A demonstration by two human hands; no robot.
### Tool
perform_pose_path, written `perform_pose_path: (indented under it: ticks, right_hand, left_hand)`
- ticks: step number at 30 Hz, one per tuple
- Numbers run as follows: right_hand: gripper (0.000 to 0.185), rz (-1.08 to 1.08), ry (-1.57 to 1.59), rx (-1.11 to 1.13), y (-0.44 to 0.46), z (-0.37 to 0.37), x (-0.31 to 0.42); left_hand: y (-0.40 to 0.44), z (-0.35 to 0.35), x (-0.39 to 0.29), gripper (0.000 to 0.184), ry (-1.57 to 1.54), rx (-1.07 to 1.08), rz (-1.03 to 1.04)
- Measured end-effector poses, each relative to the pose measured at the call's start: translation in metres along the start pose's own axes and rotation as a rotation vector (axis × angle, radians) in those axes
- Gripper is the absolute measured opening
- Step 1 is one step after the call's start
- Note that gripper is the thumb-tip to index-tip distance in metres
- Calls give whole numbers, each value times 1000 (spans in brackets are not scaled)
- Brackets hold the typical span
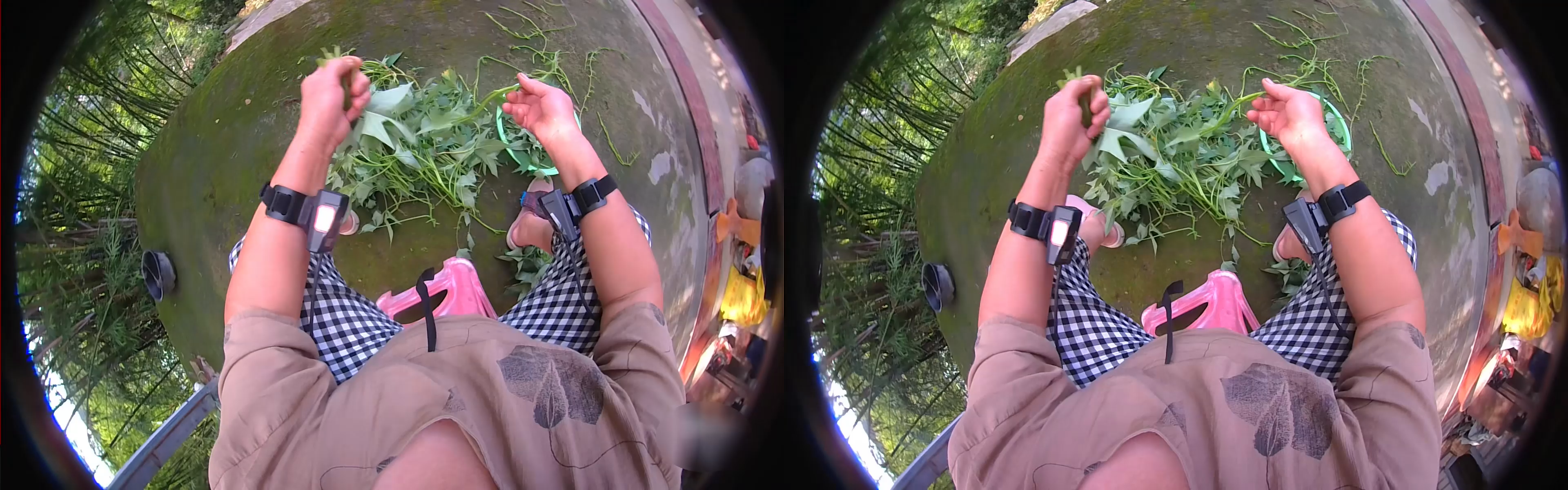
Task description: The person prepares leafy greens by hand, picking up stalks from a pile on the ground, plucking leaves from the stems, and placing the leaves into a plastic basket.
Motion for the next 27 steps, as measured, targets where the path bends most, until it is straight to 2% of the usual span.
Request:
perform_pose_path:
  ticks: [1,3,4,6,8,12,15,19,22,25,27]
  right_hand:
    - [22,-14,-13,15,-1,4,0]
    - [21,-40,-42,24,-6,16,-2]
    - [21,-52,-57,19,-9,24,-4]
    - [21,-55,-70,26,-15,39,-6]
    - [22,-40,-69,48,-19,50,-8]
    - [21,-56,-40,2,-24,64,-12]
    - [23,-30,-42,61,-23,61,-11]
    - [21,77,-87,313,-17,52,-8]
    - [21,-10,-161,417,-24,56,-10]
    - [18,-181,-399,226,-30,61,-11]
    - [15,-260,-477,196,-32,62,-13]
  left_hand:
    - [-12,22,2,19,135,-1,-11]
    - [-22,45,23,23,181,118,-102]
    - [-28,58,34,22,415,163,-6]
    - [-31,65,60,22,471,204,76]
    - [-33,69,70,24,526,172,13]
    - [-38,77,64,16,559,128,72]
    - [-40,80,61,13,436,167,138]
    - [-43,79,56,12,257,197,-97]
    - [-45,77,54,12,181,166,-183]
    - [-45,77,54,13,162,173,-200]
    - [-45,77,55,12,159,186,-234]
Point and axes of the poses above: each hand's wrist, its own y-axis towards the middle knuckle, its own z-axis out of the palm, x = y × z, the point moved 1 cm from there along y, towards the middle knuckle, and after that the axes turned 8 degrees about z, right-handed, at the moved point
